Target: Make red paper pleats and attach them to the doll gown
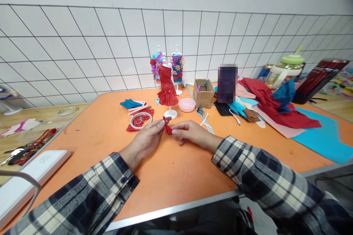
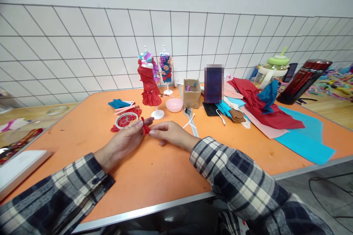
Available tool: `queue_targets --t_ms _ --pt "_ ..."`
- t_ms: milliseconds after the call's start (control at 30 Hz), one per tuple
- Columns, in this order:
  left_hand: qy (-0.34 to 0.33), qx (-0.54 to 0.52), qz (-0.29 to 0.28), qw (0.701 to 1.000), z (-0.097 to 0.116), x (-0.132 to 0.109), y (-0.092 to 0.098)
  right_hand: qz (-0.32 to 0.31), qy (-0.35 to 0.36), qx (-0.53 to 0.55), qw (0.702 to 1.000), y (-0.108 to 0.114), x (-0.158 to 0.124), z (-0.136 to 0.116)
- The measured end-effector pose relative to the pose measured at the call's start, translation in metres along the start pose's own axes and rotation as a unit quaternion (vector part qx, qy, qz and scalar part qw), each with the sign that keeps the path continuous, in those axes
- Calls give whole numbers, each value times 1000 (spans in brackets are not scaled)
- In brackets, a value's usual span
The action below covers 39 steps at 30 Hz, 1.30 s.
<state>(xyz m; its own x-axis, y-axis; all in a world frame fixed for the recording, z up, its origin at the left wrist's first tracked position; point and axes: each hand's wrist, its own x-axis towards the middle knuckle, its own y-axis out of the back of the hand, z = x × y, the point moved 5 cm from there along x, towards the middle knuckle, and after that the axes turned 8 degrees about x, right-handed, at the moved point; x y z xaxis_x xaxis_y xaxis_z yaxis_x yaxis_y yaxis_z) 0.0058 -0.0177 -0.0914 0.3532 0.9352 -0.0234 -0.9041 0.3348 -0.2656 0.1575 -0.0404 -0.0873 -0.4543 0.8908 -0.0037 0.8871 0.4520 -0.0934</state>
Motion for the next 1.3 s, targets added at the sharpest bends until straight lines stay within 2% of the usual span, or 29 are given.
queue_targets --t_ms 200,467,600,867,967,1100,1167,1300 --pt "25 -10 -60 998 -6 -2 -7 51 -6 1 999 9 0 0" --pt "44 -62 -57 995 -6 -3 -5 80 -46 63 994 13 -2 -1" --pt "61 -92 -67 992 -5 -4 -9 73 -36 83 993 14 -1 1" --pt "80 -97 -62 990 -8 -6 -8 64 -14 48 997 13 0 -5" --pt "89 -99 -63 989 -8 -7 -7 86 13 -11 996 15 0 -8" --pt "113 -76 -72 988 -10 -8 -9 112 109 -131 979 16 -5 -20" --pt "115 -62 -88 987 -11 -10 -12 85 131 -138 978 12 -6 -24" --pt "108 -37 -112 987 -11 -12 -16 32 129 -130 983 5 -5 -23"
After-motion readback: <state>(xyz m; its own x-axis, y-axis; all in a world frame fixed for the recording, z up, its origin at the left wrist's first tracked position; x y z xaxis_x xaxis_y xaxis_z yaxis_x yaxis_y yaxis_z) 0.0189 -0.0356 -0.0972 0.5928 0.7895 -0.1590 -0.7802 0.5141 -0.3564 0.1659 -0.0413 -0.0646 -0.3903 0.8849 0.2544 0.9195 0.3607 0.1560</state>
